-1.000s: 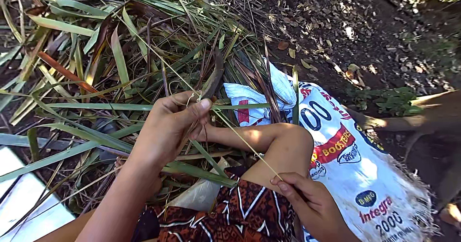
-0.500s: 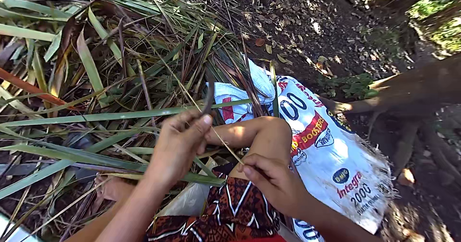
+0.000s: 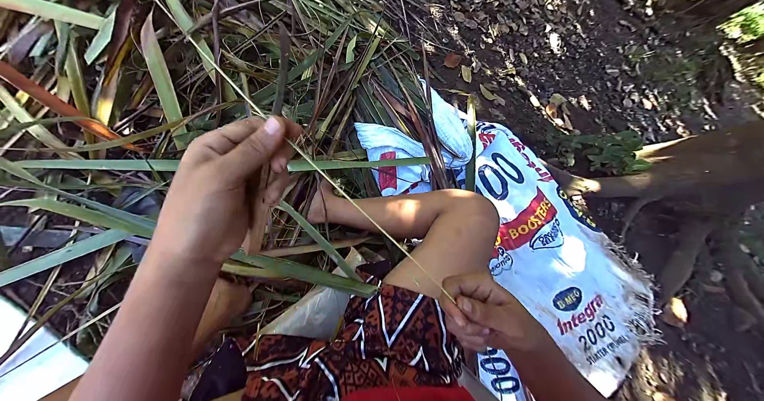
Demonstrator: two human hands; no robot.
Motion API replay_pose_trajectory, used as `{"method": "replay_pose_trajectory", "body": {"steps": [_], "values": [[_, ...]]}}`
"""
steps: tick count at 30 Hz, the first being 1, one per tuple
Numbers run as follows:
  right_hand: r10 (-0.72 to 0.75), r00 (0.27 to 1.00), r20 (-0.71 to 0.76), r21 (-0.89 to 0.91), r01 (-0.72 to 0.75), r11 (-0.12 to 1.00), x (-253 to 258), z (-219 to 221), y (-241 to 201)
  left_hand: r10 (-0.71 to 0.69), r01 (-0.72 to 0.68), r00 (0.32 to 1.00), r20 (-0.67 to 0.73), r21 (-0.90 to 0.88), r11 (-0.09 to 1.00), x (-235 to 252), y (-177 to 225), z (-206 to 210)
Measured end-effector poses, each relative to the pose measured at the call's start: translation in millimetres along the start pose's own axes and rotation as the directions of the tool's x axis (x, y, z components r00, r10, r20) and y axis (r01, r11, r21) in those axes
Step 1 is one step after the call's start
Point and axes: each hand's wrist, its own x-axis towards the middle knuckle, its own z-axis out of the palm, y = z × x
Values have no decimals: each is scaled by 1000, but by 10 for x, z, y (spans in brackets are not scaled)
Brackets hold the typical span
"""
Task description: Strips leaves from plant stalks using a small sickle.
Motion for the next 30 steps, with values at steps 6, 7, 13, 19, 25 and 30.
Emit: {"method": "replay_pose_trajectory", "body": {"steps": [6,7,13,19,25,30], "values": [[77,992,105,148,-92,985,27,-29,4,-30,73,959,283,-144,987,-98,-311,236],[76,992,101,144,-91,985,66,-19,-6,-64,120,919,390,-120,986,-146,-411,343],[-18,1000,6,32,18,999,206,25,-52,-167,167,748,642,61,984,-310,-526,675],[-278,925,-259,-434,145,889,274,225,27,-233,151,692,683,179,972,-344,-571,700],[-346,872,-347,-594,81,800,285,351,6,-192,152,896,400,129,980,-228,-387,519],[-394,867,-305,-752,35,659,183,341,55,-109,109,986,123,5,994,-46,-143,143]]}}
